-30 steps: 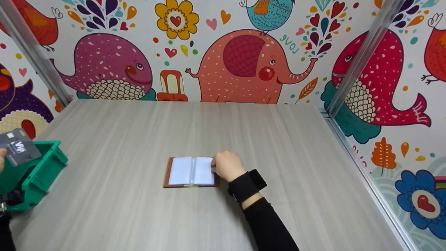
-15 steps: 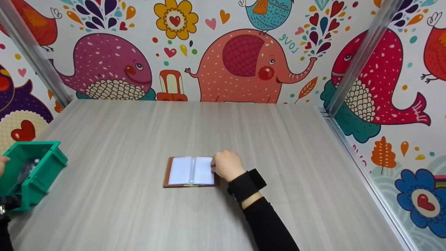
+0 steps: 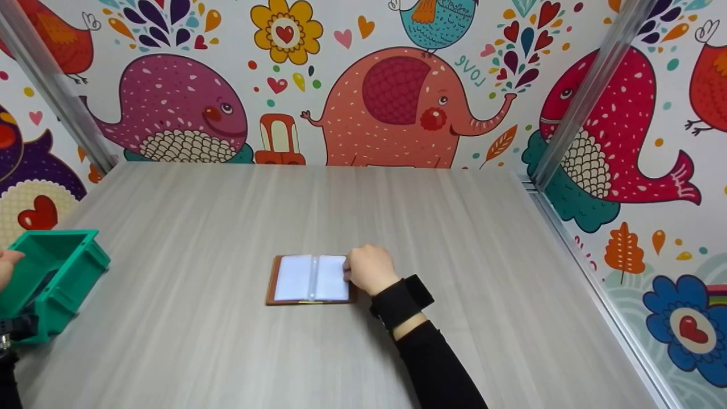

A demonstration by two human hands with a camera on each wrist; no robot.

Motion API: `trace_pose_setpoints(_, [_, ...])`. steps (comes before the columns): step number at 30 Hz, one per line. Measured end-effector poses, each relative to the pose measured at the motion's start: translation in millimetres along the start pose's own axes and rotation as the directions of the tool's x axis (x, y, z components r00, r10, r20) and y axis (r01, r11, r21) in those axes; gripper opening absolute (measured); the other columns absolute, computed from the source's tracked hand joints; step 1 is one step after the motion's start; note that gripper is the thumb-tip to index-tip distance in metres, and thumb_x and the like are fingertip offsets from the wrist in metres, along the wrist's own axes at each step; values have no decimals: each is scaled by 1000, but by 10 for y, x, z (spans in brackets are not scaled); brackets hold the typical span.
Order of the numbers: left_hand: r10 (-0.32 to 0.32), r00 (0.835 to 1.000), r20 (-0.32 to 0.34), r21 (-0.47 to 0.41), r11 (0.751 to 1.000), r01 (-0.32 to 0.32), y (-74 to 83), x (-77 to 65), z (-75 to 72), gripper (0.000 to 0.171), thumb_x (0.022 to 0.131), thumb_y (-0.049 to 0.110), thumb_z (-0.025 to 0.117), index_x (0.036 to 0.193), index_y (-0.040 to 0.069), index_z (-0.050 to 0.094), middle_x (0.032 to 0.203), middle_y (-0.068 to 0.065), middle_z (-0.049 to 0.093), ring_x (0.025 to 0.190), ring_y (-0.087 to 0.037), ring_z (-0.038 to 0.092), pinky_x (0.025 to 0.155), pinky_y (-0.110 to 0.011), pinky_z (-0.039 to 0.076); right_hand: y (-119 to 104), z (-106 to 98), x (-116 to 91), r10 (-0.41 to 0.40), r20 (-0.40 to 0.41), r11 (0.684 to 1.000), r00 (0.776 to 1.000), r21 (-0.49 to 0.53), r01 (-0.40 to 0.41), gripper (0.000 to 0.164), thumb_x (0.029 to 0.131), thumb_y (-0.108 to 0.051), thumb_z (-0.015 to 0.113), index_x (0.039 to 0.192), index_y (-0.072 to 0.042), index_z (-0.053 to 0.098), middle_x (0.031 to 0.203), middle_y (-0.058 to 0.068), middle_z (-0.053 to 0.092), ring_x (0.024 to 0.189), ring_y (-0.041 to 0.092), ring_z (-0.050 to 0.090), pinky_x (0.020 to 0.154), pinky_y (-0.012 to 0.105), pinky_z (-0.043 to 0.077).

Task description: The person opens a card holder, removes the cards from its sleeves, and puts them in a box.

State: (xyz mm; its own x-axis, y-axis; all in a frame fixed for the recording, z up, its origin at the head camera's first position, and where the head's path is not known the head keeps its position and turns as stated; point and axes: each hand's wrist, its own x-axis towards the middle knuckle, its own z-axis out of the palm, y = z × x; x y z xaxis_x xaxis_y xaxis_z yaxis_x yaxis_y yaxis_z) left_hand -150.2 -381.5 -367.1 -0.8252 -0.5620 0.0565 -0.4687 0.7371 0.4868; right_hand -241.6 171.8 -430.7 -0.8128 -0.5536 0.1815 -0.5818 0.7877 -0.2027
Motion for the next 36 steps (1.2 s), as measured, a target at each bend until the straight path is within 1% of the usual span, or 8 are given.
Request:
trace_pose_setpoints(3, [16, 1000, 1, 4, 1000, -16, -1, 0, 1, 39, 101, 26, 43, 70, 5, 52, 78, -21, 53, 90, -52, 47, 71, -58, 30, 1, -4, -1, 12, 1, 1000, 1000, 4, -12, 14, 76, -12, 84, 89, -10, 80, 85, 5, 73, 74, 23, 67, 68, 40, 53])
trace_pose_setpoints(6, [33, 999, 1, 4, 999, -33, -2, 4, 13, 39, 99, 26, 42, 68, 6, 52, 78, -20, 53, 90, -52, 47, 70, -57, 31, 3, -3, -2, 15, 0, 1000, 1000, 7, -15, 17, 76, -12, 84, 93, -10, 81, 88, 6, 74, 77, 24, 68, 70, 41, 53])
trace_pose_setpoints(10, [57, 998, -1, -7, 998, -57, 22, -2, 29, 38, 100, 26, 43, 79, 0, 60, 91, -29, 58, 93, -53, 46, 71, -58, 31, 2, -1, -6, 7, -7, 1000, 1000, 9, -7, 15, 76, -12, 84, 91, -10, 80, 85, 5, 74, 74, 22, 67, 68, 41, 52])
trace_pose_setpoints(13, [75, 997, -16, -9, 997, -75, 79, -33, 29, 36, 100, 26, 43, 86, -2, 62, 93, -30, 59, 92, -53, 46, 69, -57, 31, 4, 0, -12, -1, -16, 1000, 1000, 8, 1, 15, 76, -11, 84, 91, -10, 80, 85, 4, 74, 73, 22, 67, 67, 40, 52])
trace_pose_setpoints(20, [142, 989, -32, -43, 989, -143, 236, -134, 17, 35, 100, 24, 44, 93, -4, 64, 87, -26, 59, 93, -53, 46, 66, -54, 30, 6, 5, -11, 0, -20, 1000, 1000, 7, 0, 17, 75, -12, 85, 92, -11, 81, 85, 5, 74, 74, 24, 68, 68, 41, 52])
trace_pose_setpoints(24, [193, 981, -29, -57, 979, -195, 289, -166, 3, 34, 99, 24, 44, 88, -1, 64, 72, -15, 56, 88, -49, 47, 63, -47, 28, 4, 1, -12, -2, -17, 1000, 1000, 1, 2, 17, 75, -13, 85, 91, -12, 81, 84, 4, 74, 74, 24, 67, 67, 41, 52])
trace_pose_setpoints(28, [220, 975, -38, -71, 972, -222, 368, -207, 1, 34, 99, 22, 46, 90, -4, 65, 68, -13, 56, 86, -48, 50, 63, -48, 30, 6, 3, -13, -2, -20, 1000, 1000, 5, 2, 16, 75, -13, 85, 91, -12, 81, 85, 4, 74, 74, 24, 67, 68, 42, 52])
trace_pose_setpoints(36, [254, 967, -23, -94, 962, -255, 550, -282, 102, 39, 100, 24, 47, 110, -10, 64, 94, -26, 65, 91, -46, 55, 67, -51, 32, 12, 13, -24, -28, -41, 1000, 999, 1, 28, 13, 74, -10, 84, 86, -11, 79, 79, 3, 71, 69, 20, 63, 65, 40, 52])
